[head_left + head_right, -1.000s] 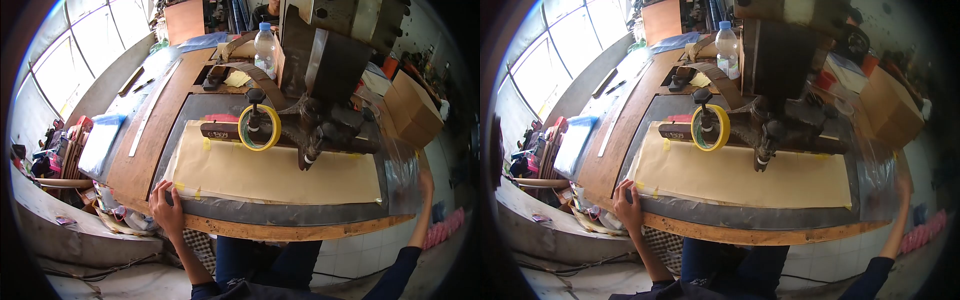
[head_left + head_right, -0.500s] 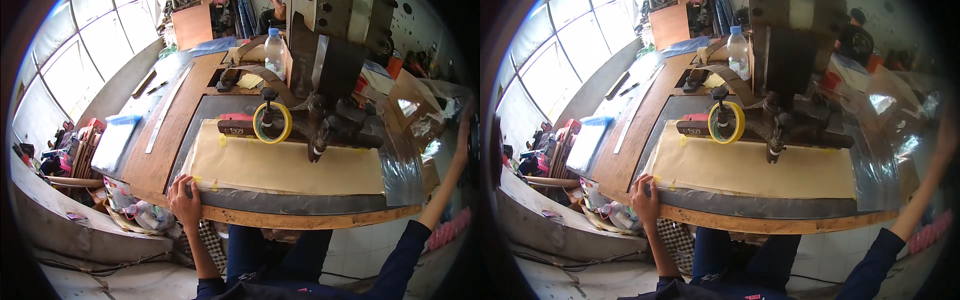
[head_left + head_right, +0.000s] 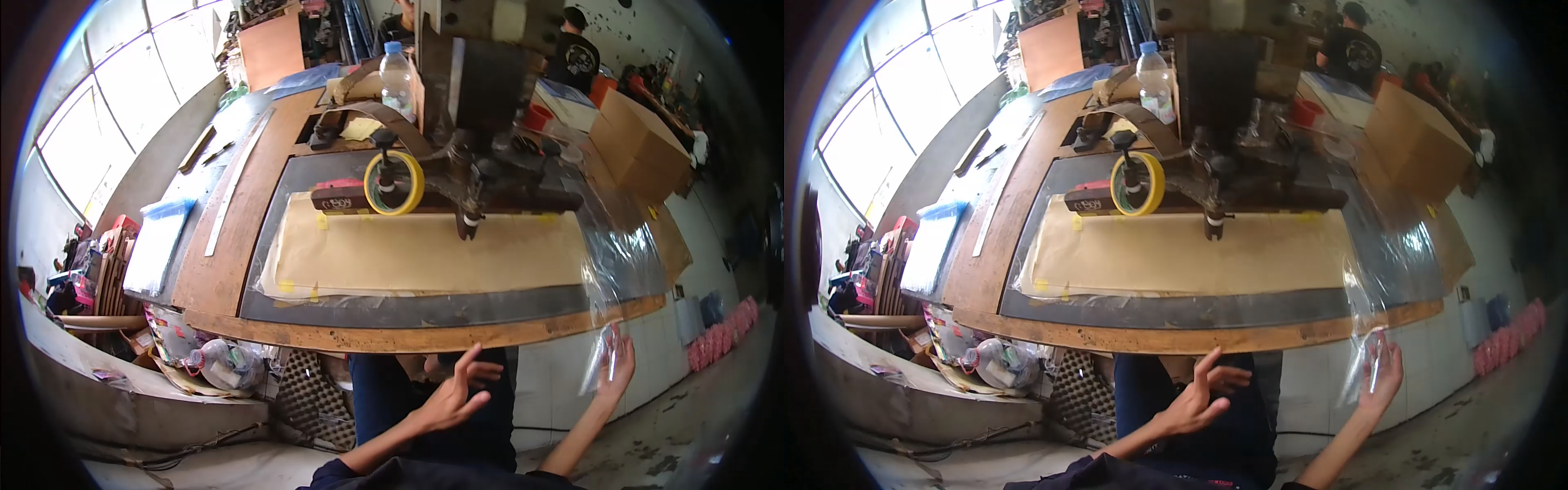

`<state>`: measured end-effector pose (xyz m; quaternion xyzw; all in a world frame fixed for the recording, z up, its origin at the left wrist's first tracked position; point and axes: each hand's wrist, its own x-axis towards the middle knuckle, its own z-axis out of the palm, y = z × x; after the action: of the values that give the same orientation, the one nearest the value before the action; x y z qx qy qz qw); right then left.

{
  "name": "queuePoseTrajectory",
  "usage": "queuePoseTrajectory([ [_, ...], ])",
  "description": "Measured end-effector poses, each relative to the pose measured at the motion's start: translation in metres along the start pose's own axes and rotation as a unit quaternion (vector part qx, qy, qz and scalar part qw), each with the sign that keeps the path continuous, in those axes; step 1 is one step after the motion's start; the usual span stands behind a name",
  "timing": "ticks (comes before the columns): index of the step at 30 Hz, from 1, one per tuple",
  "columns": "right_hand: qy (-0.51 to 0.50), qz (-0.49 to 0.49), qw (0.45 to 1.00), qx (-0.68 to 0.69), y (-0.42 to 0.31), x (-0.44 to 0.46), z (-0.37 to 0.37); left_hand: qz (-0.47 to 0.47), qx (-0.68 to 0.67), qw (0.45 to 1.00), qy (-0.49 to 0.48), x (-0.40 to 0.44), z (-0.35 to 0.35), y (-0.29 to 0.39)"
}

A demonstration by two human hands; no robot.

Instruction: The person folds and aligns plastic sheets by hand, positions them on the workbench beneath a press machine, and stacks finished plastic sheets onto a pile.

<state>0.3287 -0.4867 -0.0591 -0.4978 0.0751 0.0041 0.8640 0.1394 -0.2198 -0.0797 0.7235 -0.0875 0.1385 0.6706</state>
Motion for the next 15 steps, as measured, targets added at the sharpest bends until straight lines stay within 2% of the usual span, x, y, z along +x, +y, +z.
queuePoseTrajectory([
  [2,0.050,0.011,0.998,-0.042,-0.001,-0.006,0.001,-0.039,-0.020,0.998,-0.039,0.006,0.001,0.001],
  [4,0.044,-0.079,0.994,-0.056,0.008,0.002,-0.010,-0.051,-0.066,0.993,-0.079,0.013,0.009,0.007],
  [5,0.049,-0.078,0.994,-0.054,0.004,-0.003,-0.002,-0.058,-0.108,0.986,-0.113,0.016,0.015,0.010],
  [6,0.058,-0.075,0.991,-0.094,-0.001,-0.012,0.013,-0.051,-0.110,0.990,-0.066,0.019,0.024,0.020],
  [7,0.067,-0.073,0.986,-0.135,-0.004,-0.020,0.024,-0.053,-0.110,0.990,-0.068,0.019,0.028,0.020],
  [9,0.071,-0.080,0.987,-0.119,-0.002,-0.022,0.025,-0.030,-0.021,0.999,-0.032,0.019,0.034,0.022],
  [10,0.053,-0.104,0.984,-0.132,0.005,-0.019,0.018,-0.043,-0.021,0.998,0.030,0.016,0.034,0.030],
  [11,0.033,-0.128,0.981,-0.145,0.008,-0.018,0.013,-0.028,0.014,0.998,0.048,0.011,0.029,0.030],
  [13,0.055,-0.093,0.975,-0.192,0.004,-0.047,0.041,-0.042,0.046,0.994,0.091,0.000,0.010,0.038],
  [15,-0.032,-0.063,0.963,-0.262,0.009,-0.056,0.046,-0.037,0.079,0.985,0.146,-0.012,-0.011,0.045],
])
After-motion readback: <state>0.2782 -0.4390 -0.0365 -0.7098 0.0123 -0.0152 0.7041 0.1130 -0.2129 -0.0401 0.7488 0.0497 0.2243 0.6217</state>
